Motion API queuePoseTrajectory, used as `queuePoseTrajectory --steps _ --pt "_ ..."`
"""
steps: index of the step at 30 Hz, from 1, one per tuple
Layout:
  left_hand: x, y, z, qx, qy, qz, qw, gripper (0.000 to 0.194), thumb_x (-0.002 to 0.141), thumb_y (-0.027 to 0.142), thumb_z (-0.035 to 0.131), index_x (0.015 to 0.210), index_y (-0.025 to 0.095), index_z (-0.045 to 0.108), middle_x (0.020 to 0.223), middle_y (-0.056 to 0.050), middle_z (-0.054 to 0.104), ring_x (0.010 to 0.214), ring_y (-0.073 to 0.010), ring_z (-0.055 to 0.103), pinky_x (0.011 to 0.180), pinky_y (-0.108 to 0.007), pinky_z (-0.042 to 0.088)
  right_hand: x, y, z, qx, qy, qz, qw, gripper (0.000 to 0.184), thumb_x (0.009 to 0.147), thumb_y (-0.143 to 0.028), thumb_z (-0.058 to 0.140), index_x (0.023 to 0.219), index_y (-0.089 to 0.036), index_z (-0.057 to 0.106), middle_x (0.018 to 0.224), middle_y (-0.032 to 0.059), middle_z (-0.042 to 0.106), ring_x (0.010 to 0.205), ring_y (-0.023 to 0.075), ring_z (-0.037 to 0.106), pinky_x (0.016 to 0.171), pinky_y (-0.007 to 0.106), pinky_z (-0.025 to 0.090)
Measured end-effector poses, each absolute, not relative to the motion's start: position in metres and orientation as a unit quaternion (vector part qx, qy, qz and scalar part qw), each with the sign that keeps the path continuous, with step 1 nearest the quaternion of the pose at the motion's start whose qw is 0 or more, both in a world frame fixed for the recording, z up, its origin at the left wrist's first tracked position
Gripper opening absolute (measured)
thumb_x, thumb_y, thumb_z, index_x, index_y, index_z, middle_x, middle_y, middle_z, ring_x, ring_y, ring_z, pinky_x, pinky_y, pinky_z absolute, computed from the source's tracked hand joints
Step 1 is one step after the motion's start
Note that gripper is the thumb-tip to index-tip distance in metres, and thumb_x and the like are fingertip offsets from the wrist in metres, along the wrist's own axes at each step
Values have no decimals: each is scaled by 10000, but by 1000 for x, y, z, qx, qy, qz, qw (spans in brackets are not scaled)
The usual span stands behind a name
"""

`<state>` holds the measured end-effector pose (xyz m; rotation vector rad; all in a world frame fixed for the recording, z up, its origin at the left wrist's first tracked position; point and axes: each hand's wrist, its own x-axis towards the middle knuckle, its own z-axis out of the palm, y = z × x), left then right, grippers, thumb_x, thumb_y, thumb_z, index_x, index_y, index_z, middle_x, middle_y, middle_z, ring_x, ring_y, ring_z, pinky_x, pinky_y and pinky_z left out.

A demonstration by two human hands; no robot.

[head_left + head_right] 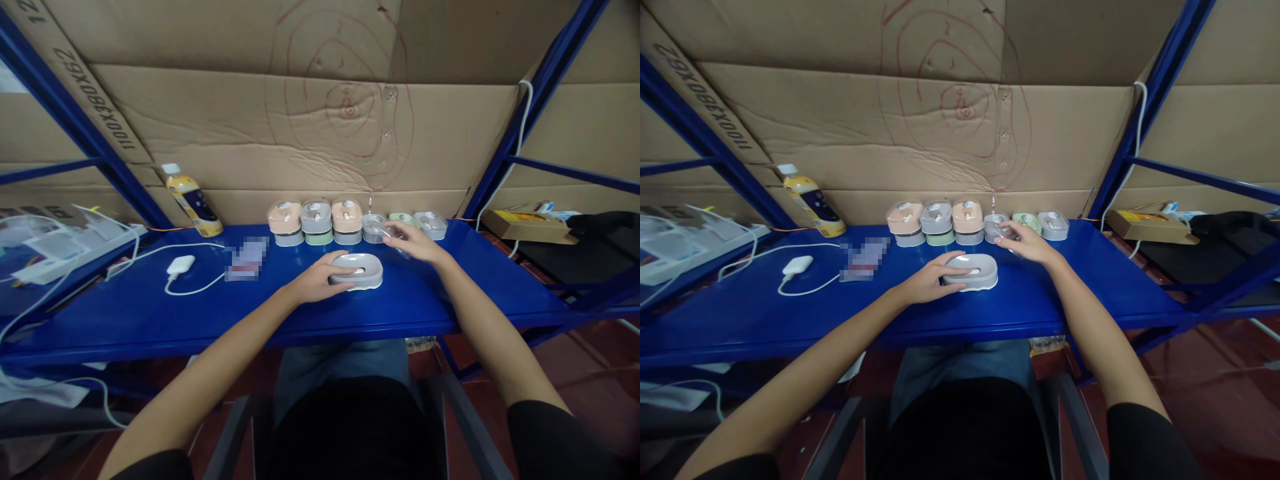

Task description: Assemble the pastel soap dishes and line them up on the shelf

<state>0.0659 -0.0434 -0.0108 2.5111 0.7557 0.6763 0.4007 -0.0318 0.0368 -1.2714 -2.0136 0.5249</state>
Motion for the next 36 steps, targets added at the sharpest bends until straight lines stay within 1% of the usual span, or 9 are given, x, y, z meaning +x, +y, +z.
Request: queuePoseTrajectory --steps 6,10,15,19,22,26,29,32,36 --pt "64 -37 -9 893 290 279 201 493 1026 601 643 1321 250 828 1697 -135 518 1556 -384 524 1332 -577 394 395 -29 30 -492 -767 196 362 668 912 -707 695 1379 -229 705 1176 109 792 1047 327 755 995 518 609" --pt "49 -22 -3 863 339 325 185 566 1035 658 562 1191 193 845 1562 -181 636 1432 -399 630 1267 -596 461 398 -28 31 -506 -764 175 360 637 934 -699 681 1375 -240 703 1228 112 796 1102 343 751 1025 539 609" --pt "29 -3 -4 853 394 300 164 606 958 747 617 1068 194 840 1473 -173 683 1315 -397 684 1229 -627 486 397 -27 29 -521 -769 161 332 606 959 -680 680 1375 -239 695 1209 112 809 1107 349 759 1030 550 616" --pt "32 -5 -5 861 384 290 162 632 968 767 580 1080 196 827 1473 -176 661 1324 -393 682 1226 -608 498 396 -28 28 -526 -771 158 323 579 980 -683 664 1381 -267 692 1198 103 813 1123 357 756 1029 563 615" --pt "41 -17 -2 875 349 292 164 593 1013 709 550 1121 192 818 1528 -190 615 1383 -398 655 1237 -599 493 397 -28 29 -527 -770 149 328 599 988 -686 647 1398 -250 684 1177 114 811 1108 352 758 1024 549 614" --pt "53 -36 -2 907 287 262 163 463 1025 593 618 1196 208 812 1632 -178 535 1521 -395 551 1304 -568 433 398 -26 28 -525 -767 140 341 635 974 -703 652 1388 -223 687 1151 117 810 1069 339 763 1003 532 620" --pt "61 -45 -5 916 268 254 157 449 977 555 716 1279 229 784 1654 -161 510 1548 -376 526 1328 -519 419 398 -26 27 -525 -766 140 344 639 972 -707 648 1389 -224 686 1142 114 809 1059 332 764 986 524 622" --pt "66 -48 -9 914 272 254 164 627 914 533 805 1457 247 675 1625 -155 545 1533 -369 542 1330 -510 420 397 -28 28 -520 -767 147 346 676 954 -704 664 1401 -197 684 1127 124 806 1033 330 765 983 527 617" --pt "70 -44 -16 879 322 272 225 1124 786 549 935 1691 217 356 1609 -204 574 1513 -420 560 1296 -592 436 387 -37 31 -448 -812 159 338 716 872 -681 782 1417 -224 700 1295 133 783 1151 346 744 1039 538 592"
